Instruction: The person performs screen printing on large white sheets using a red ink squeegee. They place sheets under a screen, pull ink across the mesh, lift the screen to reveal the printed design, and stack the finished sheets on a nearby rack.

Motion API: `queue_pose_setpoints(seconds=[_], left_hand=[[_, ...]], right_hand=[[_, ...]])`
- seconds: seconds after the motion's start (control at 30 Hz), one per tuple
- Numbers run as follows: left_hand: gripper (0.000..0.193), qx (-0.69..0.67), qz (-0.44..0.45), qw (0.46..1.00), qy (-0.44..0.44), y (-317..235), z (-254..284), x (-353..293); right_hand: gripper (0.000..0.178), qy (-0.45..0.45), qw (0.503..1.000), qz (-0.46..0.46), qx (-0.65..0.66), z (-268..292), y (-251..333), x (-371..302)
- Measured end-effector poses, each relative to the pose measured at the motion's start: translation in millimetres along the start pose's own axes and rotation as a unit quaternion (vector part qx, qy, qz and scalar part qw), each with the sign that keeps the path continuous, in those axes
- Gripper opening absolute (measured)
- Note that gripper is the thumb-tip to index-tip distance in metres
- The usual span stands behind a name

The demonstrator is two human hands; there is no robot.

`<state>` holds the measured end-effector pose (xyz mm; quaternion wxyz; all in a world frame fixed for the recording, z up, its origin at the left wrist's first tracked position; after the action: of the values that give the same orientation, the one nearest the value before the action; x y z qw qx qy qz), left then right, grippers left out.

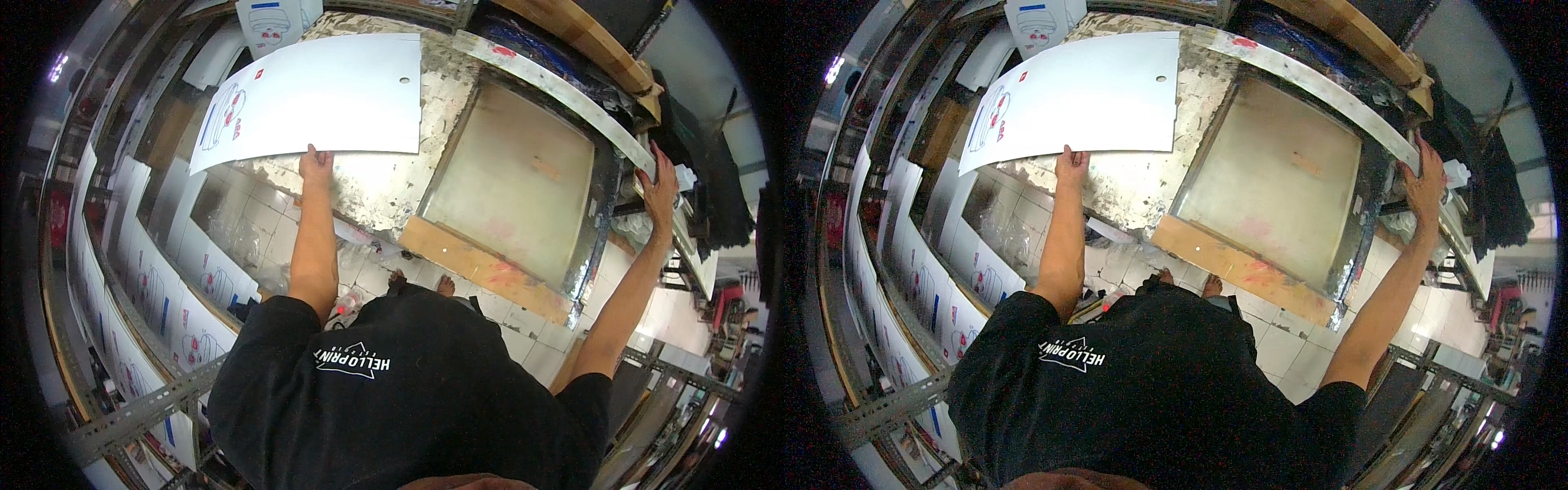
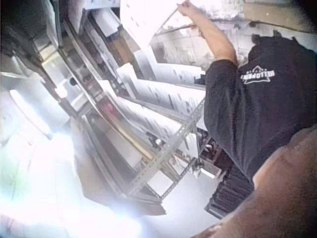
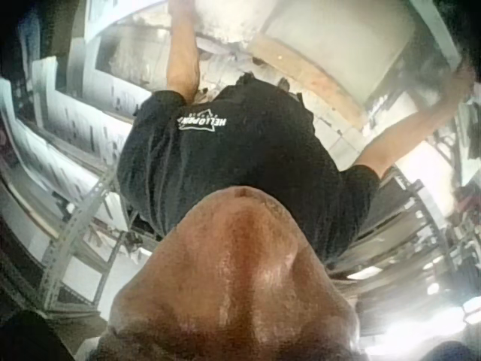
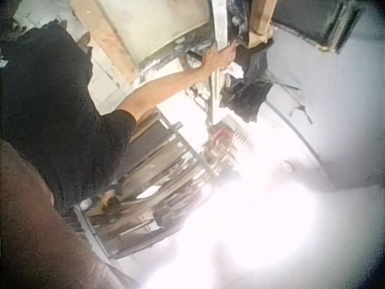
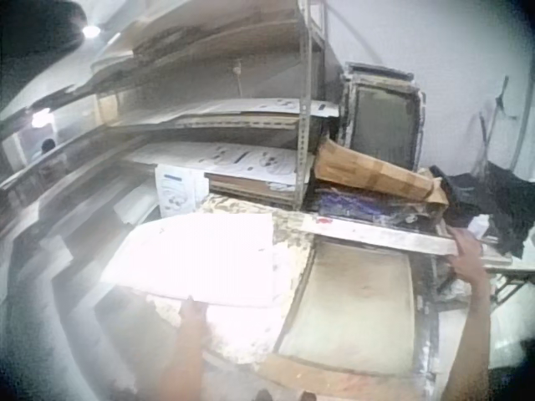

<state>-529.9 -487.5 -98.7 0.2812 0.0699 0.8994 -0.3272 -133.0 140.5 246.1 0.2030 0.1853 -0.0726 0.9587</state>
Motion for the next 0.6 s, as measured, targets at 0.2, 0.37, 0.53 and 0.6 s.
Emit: queue_pose_setpoints(seconds=[0.2, 0.37, 0.53, 0.6], left_hand=[[0.035, 0.049, -0.040, 0.994, 0.088, -21.6, -10.0, -15.9], [0.032, 0.056, -0.027, 0.992, 0.114, -22.8, -8.1, -106.2], [0.036, 0.070, 0.021, 0.984, 0.165, -1.7, 21.2, -190.7], [0.037, 0.100, 0.051, 0.978, 0.177, 14.7, 30.1, -219.7]], right_hand=[[0.063, 0.005, 1.000, 0.001, 0.015, 2.3, -8.6, 10.8], [0.061, -0.011, 1.000, 0.018, -0.006, 7.2, -21.3, 18.5], [0.059, -0.016, 0.999, 0.026, -0.015, 10.2, -17.3, 33.6], [0.059, -0.022, 0.999, 0.030, -0.016, 9.6, -20.4, 35.7]])
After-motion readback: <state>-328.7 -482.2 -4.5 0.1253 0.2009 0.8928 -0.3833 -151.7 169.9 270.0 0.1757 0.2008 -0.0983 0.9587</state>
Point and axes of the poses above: each hand's wrist, its own x-axis towards the middle knuckle, its own z-axis out of the back of the hand, y = z × x, the point moved 4 cm from there along x, towards the middle knuckle, and after that the axes turned 4 degrees about y, right-handed, at the moved point
